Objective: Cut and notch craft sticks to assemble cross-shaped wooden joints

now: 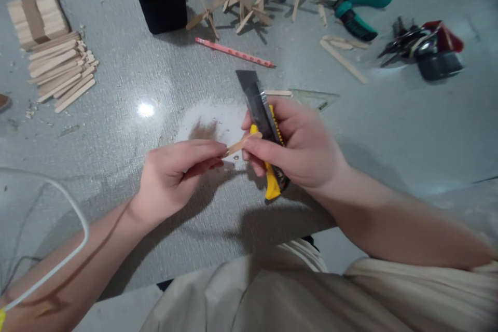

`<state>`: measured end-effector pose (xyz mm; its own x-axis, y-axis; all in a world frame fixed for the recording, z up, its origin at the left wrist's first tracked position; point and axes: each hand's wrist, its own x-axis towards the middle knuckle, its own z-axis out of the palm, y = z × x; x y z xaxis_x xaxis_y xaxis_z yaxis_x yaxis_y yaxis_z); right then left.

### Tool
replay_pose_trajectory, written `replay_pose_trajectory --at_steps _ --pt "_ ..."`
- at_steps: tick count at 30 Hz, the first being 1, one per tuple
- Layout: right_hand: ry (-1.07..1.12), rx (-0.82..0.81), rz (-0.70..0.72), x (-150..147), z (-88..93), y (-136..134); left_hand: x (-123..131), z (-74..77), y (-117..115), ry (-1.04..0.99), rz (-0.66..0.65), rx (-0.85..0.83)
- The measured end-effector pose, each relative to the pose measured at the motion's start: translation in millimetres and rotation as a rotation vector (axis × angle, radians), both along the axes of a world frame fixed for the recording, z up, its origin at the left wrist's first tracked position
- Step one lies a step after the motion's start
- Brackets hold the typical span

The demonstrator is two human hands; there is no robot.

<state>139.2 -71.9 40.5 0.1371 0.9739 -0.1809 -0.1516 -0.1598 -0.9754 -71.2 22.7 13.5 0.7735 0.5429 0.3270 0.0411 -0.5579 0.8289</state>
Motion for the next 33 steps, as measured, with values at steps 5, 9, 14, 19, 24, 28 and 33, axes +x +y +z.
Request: replay_pose_trajectory --at_steps 5,9,14,19,24,28,33 --pt "0.031 -0.017 -0.069 -2.3 0.9 -1.8 -1.4 -1.3 0.1 -0.067 -0.039 0.438" --pt "0.071 -0.032 -0.081 -4.6 -0.2 -1.8 -4.2 -2.6 -1.2 -0.015 0.005 0.59" --pt "0.078 -0.027 -0.064 -6.6 0.1 -1.8 -3.2 -0.5 0.1 -0.042 0.045 0.625" --pt "0.021 -0.008 -0.036 -8.1 2.1 -3.9 0.8 2.8 -0.6 -0.051 0.073 0.502" --pt "-0.06 0.005 -0.007 -9.4 2.2 -7.2 3.1 3.9 0.0 -0.048 0.044 0.497" --pt "-0.04 0.012 0.025 -10.3 3.0 -7.7 0.0 1.7 0.2 0.014 -0.012 0.541" --pt "-0.044 -0.044 0.049 -11.1 5.1 -7.4 -1.6 -0.8 -1.0 0.078 -0.053 0.547"
